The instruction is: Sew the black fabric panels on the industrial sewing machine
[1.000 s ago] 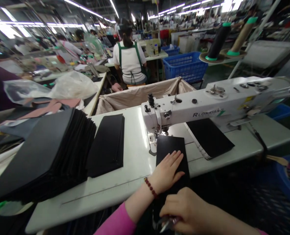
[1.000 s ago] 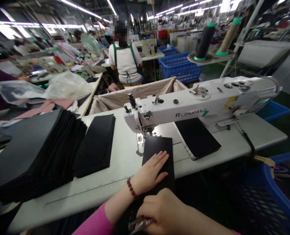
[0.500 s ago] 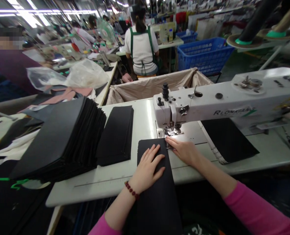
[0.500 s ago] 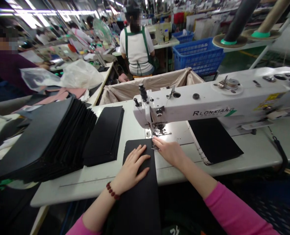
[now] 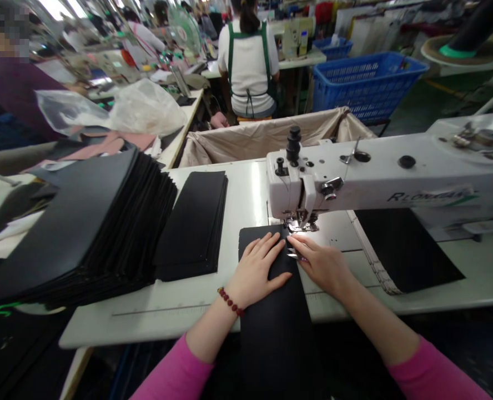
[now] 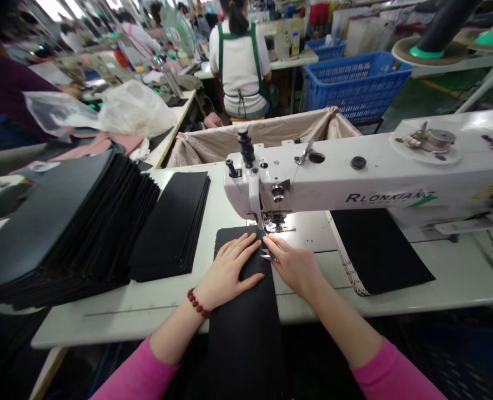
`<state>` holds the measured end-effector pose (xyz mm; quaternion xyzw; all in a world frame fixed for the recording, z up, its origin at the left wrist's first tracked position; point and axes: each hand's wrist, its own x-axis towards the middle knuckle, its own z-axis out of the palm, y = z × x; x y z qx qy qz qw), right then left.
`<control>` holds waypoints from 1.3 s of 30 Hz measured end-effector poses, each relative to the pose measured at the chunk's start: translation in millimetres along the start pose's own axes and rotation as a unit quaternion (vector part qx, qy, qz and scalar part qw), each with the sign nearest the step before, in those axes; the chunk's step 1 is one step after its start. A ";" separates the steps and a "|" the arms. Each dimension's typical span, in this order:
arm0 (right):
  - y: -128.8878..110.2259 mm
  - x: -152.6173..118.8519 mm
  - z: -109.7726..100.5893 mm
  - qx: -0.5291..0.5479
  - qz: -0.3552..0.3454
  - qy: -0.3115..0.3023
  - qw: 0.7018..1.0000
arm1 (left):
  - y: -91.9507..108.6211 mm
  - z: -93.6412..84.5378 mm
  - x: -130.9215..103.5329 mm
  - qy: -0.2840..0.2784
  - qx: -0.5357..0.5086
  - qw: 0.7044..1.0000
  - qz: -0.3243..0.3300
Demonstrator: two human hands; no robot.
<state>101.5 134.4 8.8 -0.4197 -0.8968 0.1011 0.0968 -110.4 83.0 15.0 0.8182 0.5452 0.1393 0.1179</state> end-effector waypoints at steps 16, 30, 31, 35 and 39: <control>2.5 -0.4 1.7 0.016 -0.003 0.006 1.000 | 0.9 -2.8 0.1 -0.012 0.000 1.000 0.009; 1.9 -1.5 5.6 0.003 0.001 0.022 1.000 | -3.3 -2.9 3.1 -0.003 0.000 1.000 0.015; 1.8 -1.5 5.4 0.004 0.000 0.022 1.000 | -3.4 -3.3 2.8 -0.001 -0.001 1.000 0.017; 1.0 -0.8 4.1 0.000 0.001 0.021 1.000 | -5.0 -3.7 2.0 0.002 -0.004 1.000 0.021; 1.3 -0.6 4.1 -0.005 0.006 0.024 1.000 | -7.5 -3.6 2.6 0.006 -0.004 1.000 0.021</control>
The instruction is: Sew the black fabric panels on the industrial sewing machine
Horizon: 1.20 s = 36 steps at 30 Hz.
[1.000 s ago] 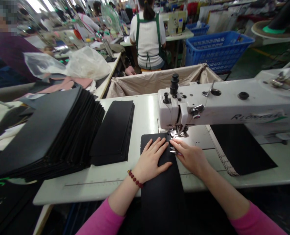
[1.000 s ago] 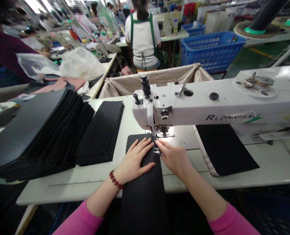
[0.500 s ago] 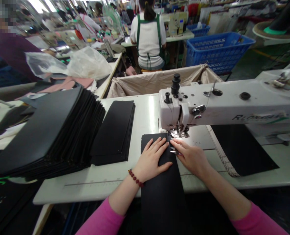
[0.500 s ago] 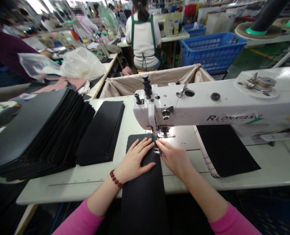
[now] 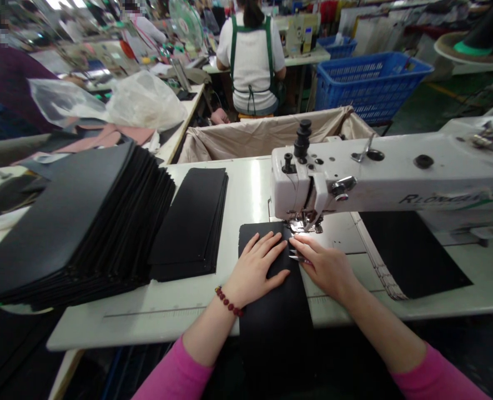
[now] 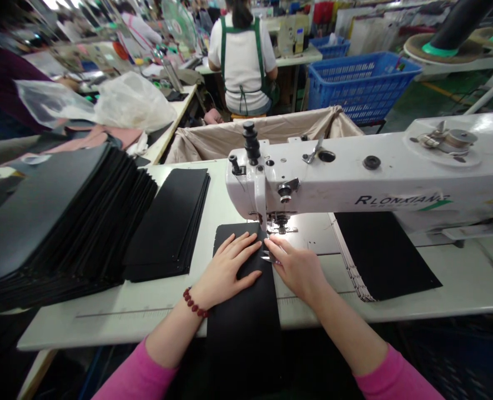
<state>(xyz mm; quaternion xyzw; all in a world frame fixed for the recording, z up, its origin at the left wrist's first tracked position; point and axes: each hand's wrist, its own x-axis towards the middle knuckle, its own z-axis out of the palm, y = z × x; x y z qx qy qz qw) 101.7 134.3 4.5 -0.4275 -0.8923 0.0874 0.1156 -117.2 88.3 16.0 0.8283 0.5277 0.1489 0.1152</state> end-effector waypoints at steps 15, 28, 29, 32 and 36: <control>2.6 -1.3 2.3 0.011 -0.002 -0.005 1.000 | -3.1 1.0 -0.4 0.004 -0.004 1.000 0.001; 2.0 -1.0 1.6 0.012 -0.001 -0.003 1.000 | -3.2 -0.3 -0.9 0.015 -0.007 1.000 -0.001; 2.4 -1.2 2.0 0.011 0.000 -0.003 1.000 | -3.1 -0.3 -0.8 0.016 -0.006 1.000 -0.001; 3.2 -1.5 3.1 0.008 0.000 -0.006 1.000 | -3.1 -0.2 -0.3 0.019 -0.004 1.000 -0.001; 2.9 -1.2 2.4 0.010 -0.001 -0.006 1.000 | -3.2 0.3 -0.6 0.019 -0.004 1.000 -0.003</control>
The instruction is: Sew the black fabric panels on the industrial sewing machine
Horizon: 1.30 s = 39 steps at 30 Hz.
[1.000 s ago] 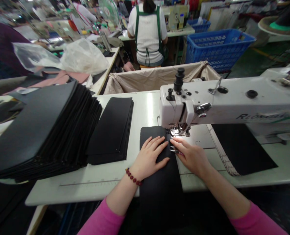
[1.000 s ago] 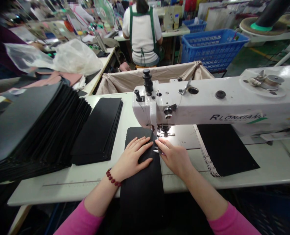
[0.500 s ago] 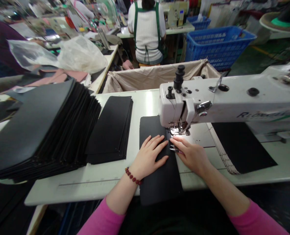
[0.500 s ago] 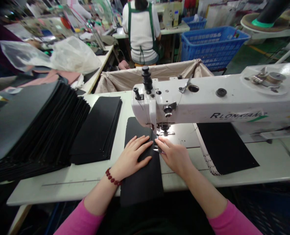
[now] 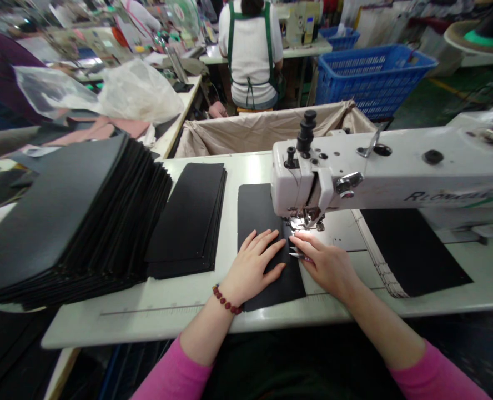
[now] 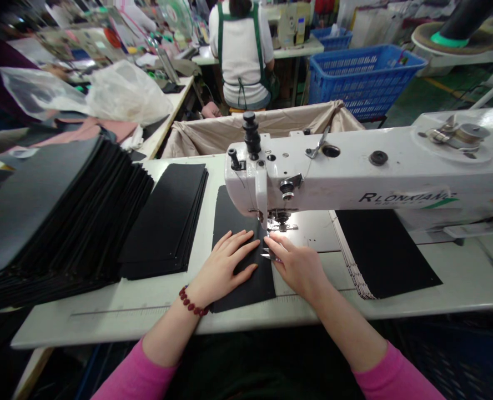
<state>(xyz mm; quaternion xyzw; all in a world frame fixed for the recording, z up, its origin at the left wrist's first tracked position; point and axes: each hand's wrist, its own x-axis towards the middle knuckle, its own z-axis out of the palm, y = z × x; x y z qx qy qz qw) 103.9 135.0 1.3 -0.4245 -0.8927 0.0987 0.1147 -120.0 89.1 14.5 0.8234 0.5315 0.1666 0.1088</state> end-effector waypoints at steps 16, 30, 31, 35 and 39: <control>-0.6 -0.1 -0.9 0.013 -0.001 0.008 1.000 | -3.4 4.5 0.4 0.017 0.006 1.000 -0.011; -0.9 -0.3 -1.7 0.006 -0.004 0.005 1.000 | -5.4 8.1 1.0 0.033 0.006 0.999 -0.024; -0.8 -0.4 -1.4 0.006 -0.003 0.006 1.000 | -5.9 8.7 1.0 0.035 0.006 0.999 -0.026; -0.3 -0.9 -0.7 0.005 0.000 0.003 1.000 | -7.4 10.3 1.7 0.035 0.008 0.998 -0.043; -0.2 -0.5 -1.3 0.004 0.003 0.006 1.000 | -7.7 10.2 4.2 0.027 0.011 0.998 -0.056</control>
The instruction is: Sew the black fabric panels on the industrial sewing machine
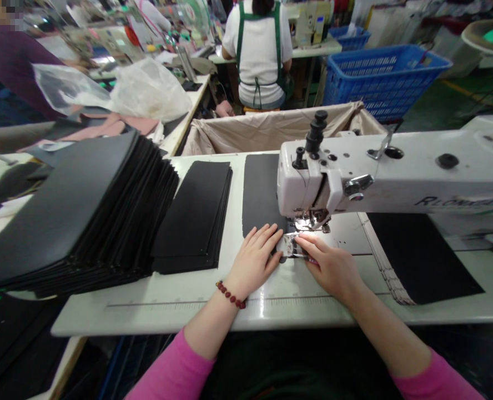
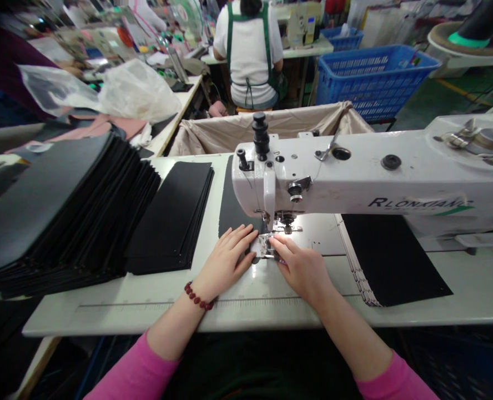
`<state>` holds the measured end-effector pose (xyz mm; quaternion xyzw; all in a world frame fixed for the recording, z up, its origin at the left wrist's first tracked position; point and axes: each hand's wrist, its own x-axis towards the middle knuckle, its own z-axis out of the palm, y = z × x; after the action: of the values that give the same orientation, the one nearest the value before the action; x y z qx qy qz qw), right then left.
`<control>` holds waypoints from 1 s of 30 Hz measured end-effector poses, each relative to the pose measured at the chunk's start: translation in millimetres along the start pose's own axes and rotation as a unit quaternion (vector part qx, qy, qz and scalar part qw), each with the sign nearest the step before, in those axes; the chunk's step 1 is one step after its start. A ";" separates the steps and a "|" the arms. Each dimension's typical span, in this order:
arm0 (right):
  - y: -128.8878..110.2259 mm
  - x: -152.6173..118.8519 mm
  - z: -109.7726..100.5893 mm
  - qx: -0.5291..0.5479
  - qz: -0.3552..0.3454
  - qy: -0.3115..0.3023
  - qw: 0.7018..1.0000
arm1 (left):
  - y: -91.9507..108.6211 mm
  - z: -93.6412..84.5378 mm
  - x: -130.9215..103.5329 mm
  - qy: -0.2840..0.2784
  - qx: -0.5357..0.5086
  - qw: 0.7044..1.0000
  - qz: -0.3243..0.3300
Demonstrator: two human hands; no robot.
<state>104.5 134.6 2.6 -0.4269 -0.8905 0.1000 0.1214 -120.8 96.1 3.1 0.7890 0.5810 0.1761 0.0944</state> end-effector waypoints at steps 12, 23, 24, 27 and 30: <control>0.5 0.2 -0.6 0.006 0.002 0.001 1.000 | -1.0 3.9 2.9 -0.006 0.025 1.000 -0.003; -0.4 0.8 -1.2 0.021 0.000 0.007 1.000 | -0.4 2.5 3.8 -0.009 0.037 0.999 -0.002; -0.6 0.9 -1.3 0.021 0.000 0.008 1.000 | -0.6 2.9 3.7 -0.008 0.036 0.999 -0.002; -0.7 0.7 -0.9 0.020 0.000 0.009 1.000 | -0.7 3.7 3.1 -0.008 0.032 0.999 -0.003; -0.4 0.1 -0.2 0.018 0.000 0.010 1.000 | -0.1 2.9 2.5 -0.007 0.033 0.999 -0.005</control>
<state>104.2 134.4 2.9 -0.4258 -0.8873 0.1114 0.1376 -119.1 98.7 0.8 0.7901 0.5896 0.1511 0.0734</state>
